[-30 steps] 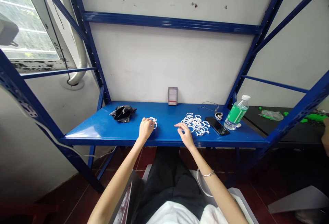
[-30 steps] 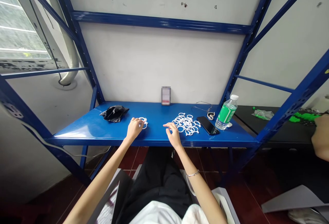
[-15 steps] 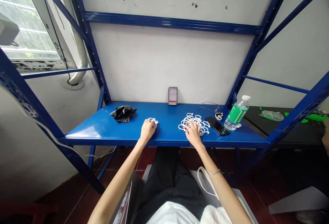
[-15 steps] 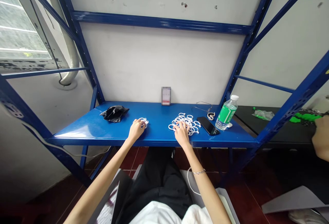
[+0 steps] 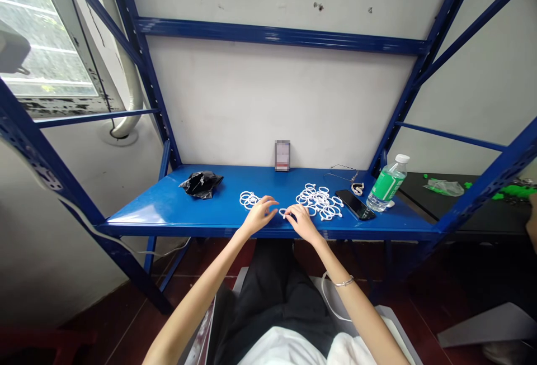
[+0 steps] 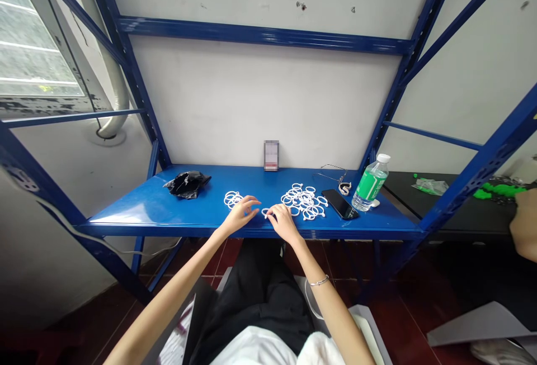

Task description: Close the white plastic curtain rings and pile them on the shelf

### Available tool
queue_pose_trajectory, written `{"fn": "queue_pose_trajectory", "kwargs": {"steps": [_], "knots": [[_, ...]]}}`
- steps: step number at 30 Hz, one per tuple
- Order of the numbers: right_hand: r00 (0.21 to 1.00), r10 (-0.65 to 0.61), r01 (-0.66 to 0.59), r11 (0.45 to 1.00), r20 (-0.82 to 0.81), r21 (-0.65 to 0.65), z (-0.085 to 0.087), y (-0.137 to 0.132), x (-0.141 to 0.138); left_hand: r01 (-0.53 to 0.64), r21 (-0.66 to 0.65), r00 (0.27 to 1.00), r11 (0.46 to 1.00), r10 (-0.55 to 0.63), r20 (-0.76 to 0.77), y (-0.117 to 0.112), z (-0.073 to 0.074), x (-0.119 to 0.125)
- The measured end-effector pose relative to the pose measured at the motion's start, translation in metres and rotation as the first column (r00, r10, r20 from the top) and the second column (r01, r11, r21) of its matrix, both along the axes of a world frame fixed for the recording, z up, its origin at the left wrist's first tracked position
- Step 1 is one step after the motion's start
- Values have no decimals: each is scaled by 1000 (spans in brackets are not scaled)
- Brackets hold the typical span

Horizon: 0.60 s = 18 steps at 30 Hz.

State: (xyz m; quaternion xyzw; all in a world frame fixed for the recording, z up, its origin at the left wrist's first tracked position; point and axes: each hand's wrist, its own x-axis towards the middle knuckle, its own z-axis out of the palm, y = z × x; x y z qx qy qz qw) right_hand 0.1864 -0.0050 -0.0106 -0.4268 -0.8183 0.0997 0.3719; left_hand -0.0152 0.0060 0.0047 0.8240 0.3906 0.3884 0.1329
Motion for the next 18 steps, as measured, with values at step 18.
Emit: {"fn": "queue_pose_trajectory", "kwargs": {"steps": [18], "knots": [[794,118,-463,752,-596,-468,5,15,-7,401,-457,884,794,-204,421,-8,-8,25]]}}
